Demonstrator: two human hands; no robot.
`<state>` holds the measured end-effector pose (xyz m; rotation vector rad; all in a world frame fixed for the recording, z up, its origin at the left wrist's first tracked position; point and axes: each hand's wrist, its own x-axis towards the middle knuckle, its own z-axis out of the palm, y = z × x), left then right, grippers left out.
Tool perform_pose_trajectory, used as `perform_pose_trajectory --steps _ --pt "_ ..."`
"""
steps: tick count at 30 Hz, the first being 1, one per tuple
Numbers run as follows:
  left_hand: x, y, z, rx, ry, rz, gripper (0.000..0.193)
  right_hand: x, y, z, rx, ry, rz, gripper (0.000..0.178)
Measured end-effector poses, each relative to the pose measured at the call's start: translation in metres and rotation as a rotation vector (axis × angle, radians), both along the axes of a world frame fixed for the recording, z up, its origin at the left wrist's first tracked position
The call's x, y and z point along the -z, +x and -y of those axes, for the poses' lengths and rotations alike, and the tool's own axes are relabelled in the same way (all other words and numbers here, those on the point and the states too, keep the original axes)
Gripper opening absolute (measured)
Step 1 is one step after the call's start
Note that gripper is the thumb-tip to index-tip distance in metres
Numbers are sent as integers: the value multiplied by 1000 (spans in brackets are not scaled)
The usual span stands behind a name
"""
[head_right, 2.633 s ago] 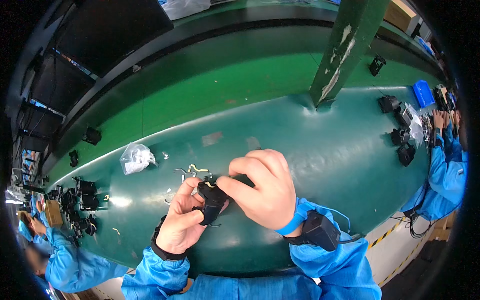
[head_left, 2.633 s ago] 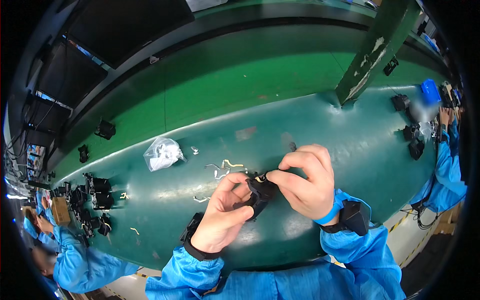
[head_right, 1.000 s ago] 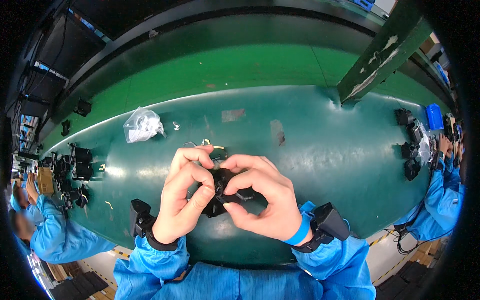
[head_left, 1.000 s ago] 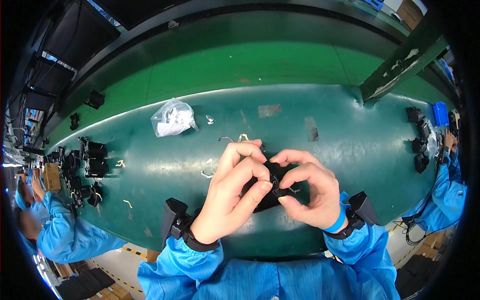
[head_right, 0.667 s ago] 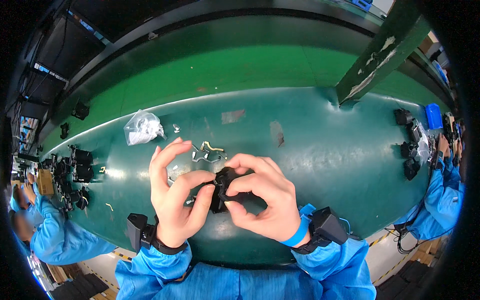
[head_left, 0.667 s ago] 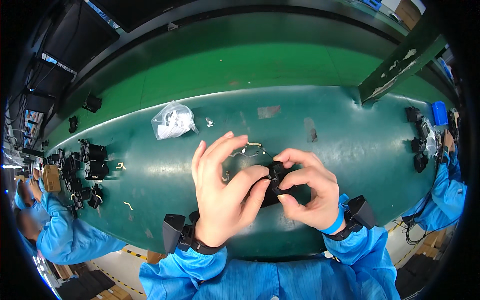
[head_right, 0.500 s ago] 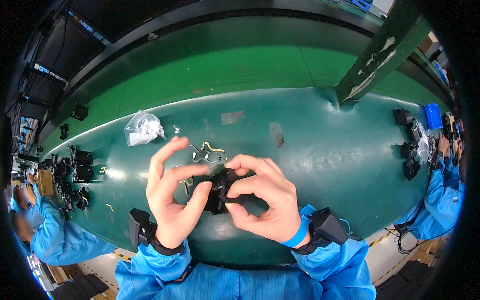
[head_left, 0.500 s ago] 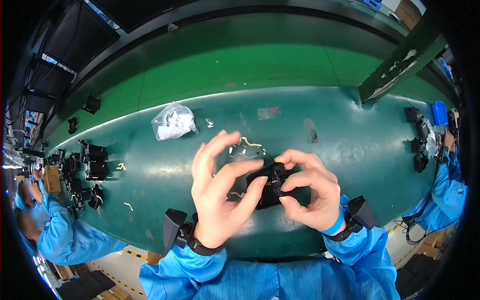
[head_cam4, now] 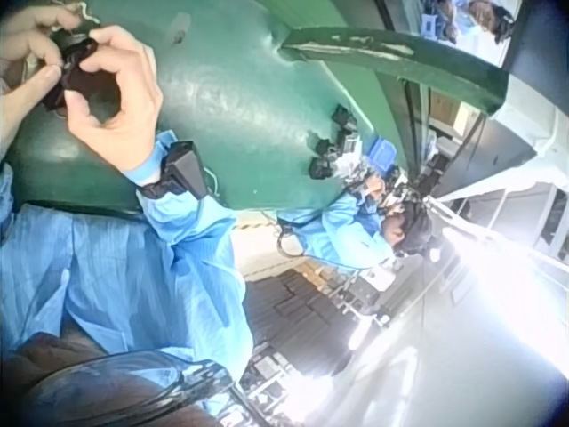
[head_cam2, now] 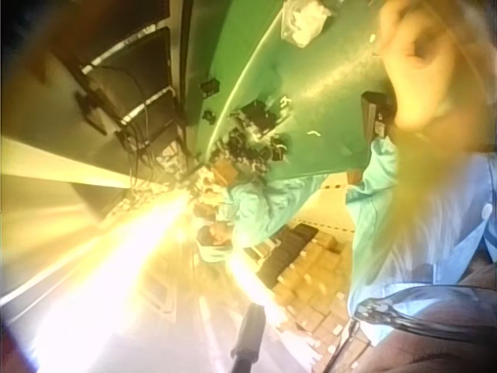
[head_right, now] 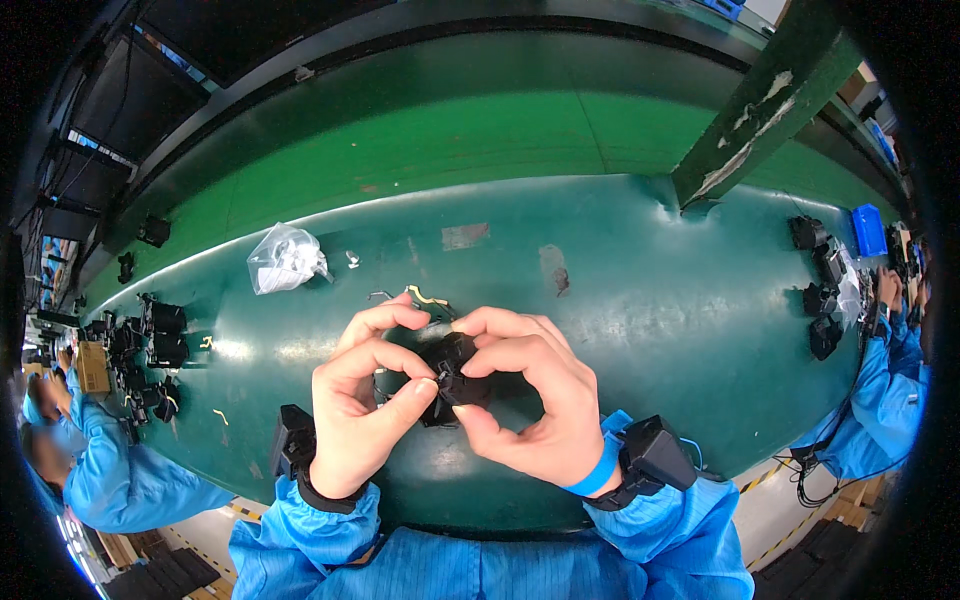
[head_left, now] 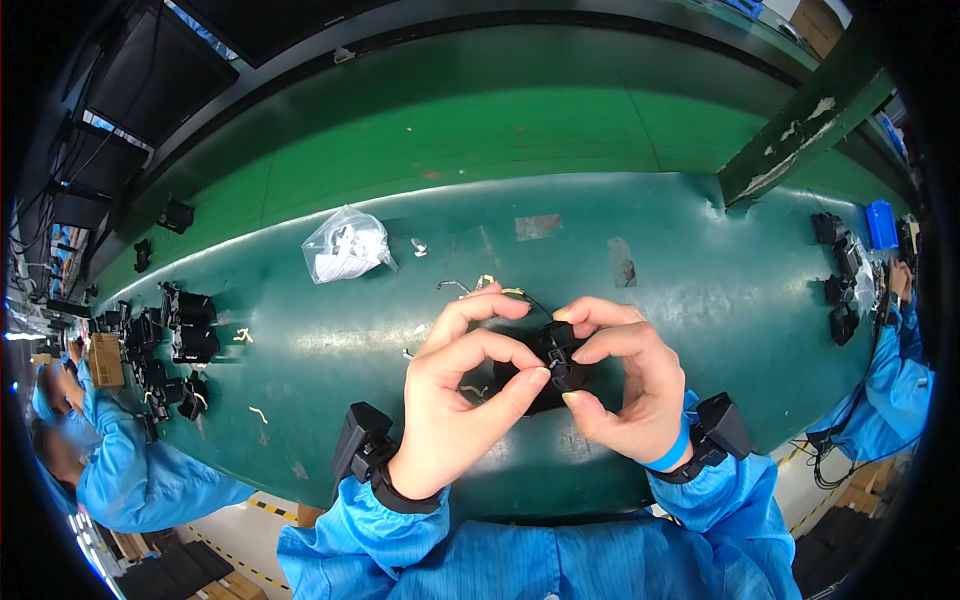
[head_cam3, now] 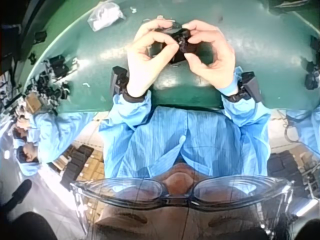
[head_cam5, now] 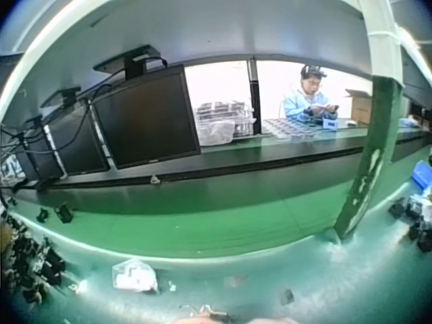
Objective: Assembling small black plastic electronic housing components by inserting and routing yellow wires.
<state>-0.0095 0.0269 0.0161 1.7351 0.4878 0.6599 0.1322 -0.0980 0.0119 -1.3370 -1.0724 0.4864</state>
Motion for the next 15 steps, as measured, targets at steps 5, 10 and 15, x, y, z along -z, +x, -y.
perform_pose_trajectory --steps 5,10,15 --pt "-4 -4 -4 51 10 -62 7 -1 2 -1 -38 -20 115 31" --pt "-10 -4 -8 53 125 -87 10 -4 2 0 -45 -21 145 30" --pt "-14 1 4 -117 193 -31 14 -2 1 -1 -40 1 147 30"
